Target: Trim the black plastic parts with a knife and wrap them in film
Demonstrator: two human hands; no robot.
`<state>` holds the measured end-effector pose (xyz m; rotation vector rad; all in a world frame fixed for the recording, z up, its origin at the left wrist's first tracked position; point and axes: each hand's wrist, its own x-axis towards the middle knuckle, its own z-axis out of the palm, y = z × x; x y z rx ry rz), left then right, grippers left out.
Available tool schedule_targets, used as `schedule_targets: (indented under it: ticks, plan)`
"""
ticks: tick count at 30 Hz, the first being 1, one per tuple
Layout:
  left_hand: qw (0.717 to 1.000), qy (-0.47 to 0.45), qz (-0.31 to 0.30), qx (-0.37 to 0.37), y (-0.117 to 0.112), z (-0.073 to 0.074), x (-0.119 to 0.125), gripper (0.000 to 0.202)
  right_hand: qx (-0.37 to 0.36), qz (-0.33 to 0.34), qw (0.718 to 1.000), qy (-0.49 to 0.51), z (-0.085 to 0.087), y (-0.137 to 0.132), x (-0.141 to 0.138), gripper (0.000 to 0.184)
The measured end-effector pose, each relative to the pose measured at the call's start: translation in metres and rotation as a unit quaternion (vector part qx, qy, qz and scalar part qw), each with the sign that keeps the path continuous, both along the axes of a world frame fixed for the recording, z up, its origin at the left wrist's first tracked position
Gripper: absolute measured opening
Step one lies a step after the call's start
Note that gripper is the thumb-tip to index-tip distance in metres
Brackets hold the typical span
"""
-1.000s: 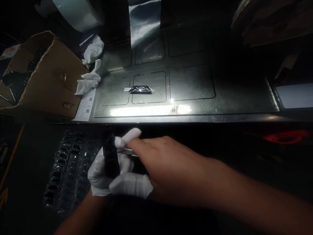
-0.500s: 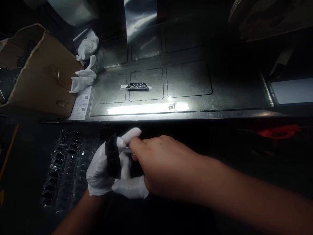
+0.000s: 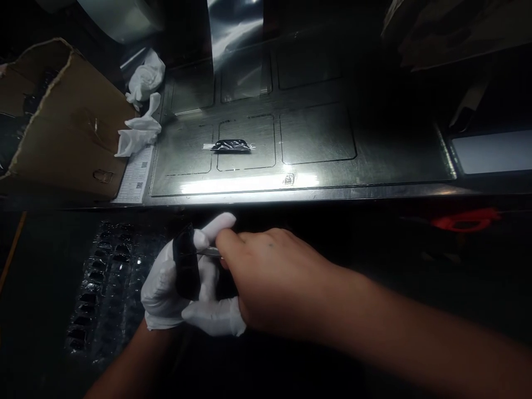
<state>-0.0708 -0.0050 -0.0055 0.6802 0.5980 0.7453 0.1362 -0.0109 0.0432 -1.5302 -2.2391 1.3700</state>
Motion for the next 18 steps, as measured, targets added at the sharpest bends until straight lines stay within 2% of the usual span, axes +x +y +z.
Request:
schedule_targets:
  ticks: [5, 10, 14, 18]
  plan:
    - [0.999, 0.032, -0.004, -0.005, 0.0, 0.0, -0.002, 0.04, 0.012, 0.006, 1.0, -0.018, -0.003, -0.002, -0.001, 0.04]
    - [0.999, 0.014, -0.034, -0.036, 0.0, 0.003, -0.001, 0.046, 0.046, 0.013, 0.999, -0.014, -0.009, -0.006, -0.001, 0.033]
    - [0.999, 0.024, -0.015, -0.028, -0.002, 0.003, -0.001, 0.043, 0.042, 0.026, 0.998, -0.028, -0.011, -0.007, 0.0, 0.03]
    - [1.0, 0.022, -0.008, -0.014, 0.0, 0.002, 0.001, 0.039, 0.048, 0.02, 0.998, -0.023, -0.012, -0.007, -0.001, 0.035]
